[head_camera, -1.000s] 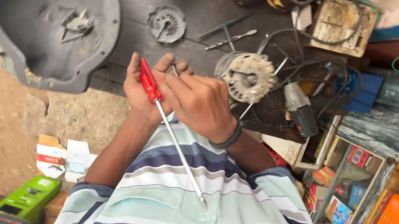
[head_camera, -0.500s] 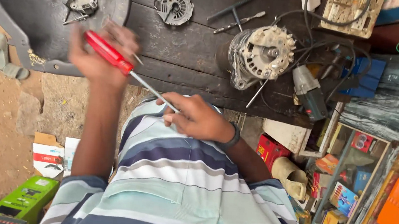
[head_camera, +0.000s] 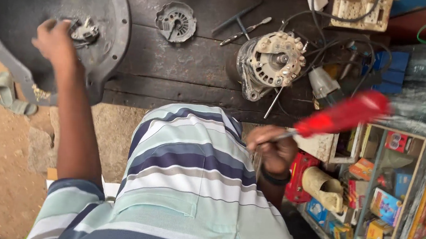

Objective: Disassembling and repairing a vehicle alternator using a screwdriver and mechanical tools.

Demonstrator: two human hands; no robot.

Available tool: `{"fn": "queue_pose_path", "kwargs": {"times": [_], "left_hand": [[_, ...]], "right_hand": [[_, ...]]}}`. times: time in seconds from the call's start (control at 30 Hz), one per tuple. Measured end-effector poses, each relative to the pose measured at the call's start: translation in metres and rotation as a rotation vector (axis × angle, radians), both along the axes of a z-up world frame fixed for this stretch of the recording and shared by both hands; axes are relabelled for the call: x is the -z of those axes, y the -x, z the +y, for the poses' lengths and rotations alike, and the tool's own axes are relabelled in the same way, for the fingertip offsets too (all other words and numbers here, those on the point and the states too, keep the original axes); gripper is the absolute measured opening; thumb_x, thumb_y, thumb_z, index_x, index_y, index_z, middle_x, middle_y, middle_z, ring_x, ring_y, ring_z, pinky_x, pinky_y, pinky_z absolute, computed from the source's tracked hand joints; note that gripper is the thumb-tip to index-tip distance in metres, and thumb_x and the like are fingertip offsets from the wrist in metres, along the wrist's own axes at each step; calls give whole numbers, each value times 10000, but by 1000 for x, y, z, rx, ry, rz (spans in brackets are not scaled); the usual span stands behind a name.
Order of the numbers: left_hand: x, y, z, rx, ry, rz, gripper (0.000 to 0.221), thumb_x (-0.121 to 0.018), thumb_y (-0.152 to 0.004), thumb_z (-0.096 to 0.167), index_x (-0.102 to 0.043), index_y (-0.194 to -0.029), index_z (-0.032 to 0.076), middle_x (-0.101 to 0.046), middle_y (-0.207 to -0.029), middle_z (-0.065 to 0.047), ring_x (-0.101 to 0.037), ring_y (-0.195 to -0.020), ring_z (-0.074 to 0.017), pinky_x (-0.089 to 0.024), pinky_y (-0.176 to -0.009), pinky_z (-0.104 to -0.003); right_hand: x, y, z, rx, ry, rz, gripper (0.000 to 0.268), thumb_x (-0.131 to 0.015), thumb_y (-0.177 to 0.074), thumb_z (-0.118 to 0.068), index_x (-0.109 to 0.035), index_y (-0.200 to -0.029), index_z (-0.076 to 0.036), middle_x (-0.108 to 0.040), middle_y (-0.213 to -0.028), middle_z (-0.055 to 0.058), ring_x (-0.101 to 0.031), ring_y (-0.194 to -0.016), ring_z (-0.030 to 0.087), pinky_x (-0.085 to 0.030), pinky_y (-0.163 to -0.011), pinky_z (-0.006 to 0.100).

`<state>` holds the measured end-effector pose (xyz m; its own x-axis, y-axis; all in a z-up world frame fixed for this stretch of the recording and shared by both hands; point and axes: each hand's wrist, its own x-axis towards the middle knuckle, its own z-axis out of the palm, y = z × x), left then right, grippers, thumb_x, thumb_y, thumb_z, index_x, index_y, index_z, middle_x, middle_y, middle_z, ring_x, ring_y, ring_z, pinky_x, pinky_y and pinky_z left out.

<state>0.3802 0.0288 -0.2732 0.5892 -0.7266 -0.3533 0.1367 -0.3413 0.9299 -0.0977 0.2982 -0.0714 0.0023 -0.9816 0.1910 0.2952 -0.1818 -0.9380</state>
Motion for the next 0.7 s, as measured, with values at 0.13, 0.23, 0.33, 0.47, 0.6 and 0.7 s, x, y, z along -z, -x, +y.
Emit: {"fn": "queue_pose_path", "kwargs": {"times": [0.13,0.23,0.33,0.47,0.6,0.7], "left_hand": [[-141,144,23,455,187,-480,471,-671,-814,173,-615,-1268,59,-581,-1208,-113,-623,-1112,-269,-564,-934,-429],[-212,236,53,900,478,-777,752,-838,-752,296,-547,-1386,15,-584,-1299,-199,-572,-1189,-362,-498,-1012,-466],[-249,319,71,1201,590,-853,1165,-1021,-632,539,-412,-1505,64,-494,-1440,-240,-493,-1303,-448,-498,-1002,-535],[-255,389,71,1414,470,-1093,1158,-965,-507,482,-390,-1471,198,-511,-1346,-186,-522,-1233,-441,-556,-824,-586],[-243,402,62,1530,444,-1172,1083,-939,-508,305,-406,-1447,222,-536,-1285,-183,-548,-1163,-440,-570,-719,-588],[-240,394,57,1545,418,-1205,1030,-890,-516,188,-441,-1442,234,-554,-1259,-202,-559,-1146,-455,-586,-685,-549]], "right_hand": [[-2,11,4,388,120,-43,269,-638,-1066,-274,-615,-1126,-12,-621,-803,85,-550,-672,146,-437,-617,314],[17,27,14,622,26,-94,297,-611,-1094,-295,-623,-1144,-2,-596,-781,71,-485,-640,118,-382,-585,275],[50,36,26,792,-178,-43,313,-626,-1089,-302,-638,-1119,10,-576,-758,56,-446,-589,101,-342,-526,250],[94,20,36,858,-599,105,278,-673,-1035,-320,-712,-1063,-47,-571,-697,-18,-445,-543,53,-293,-466,218],[217,16,91,868,-480,397,249,-707,-1078,-245,-694,-921,-53,-621,-724,-15,-544,-618,66,-423,-566,238],[202,-1,103,771,-613,739,201,-690,-1036,-228,-762,-996,-44,-712,-733,28,-620,-634,73,-465,-568,260]]}}
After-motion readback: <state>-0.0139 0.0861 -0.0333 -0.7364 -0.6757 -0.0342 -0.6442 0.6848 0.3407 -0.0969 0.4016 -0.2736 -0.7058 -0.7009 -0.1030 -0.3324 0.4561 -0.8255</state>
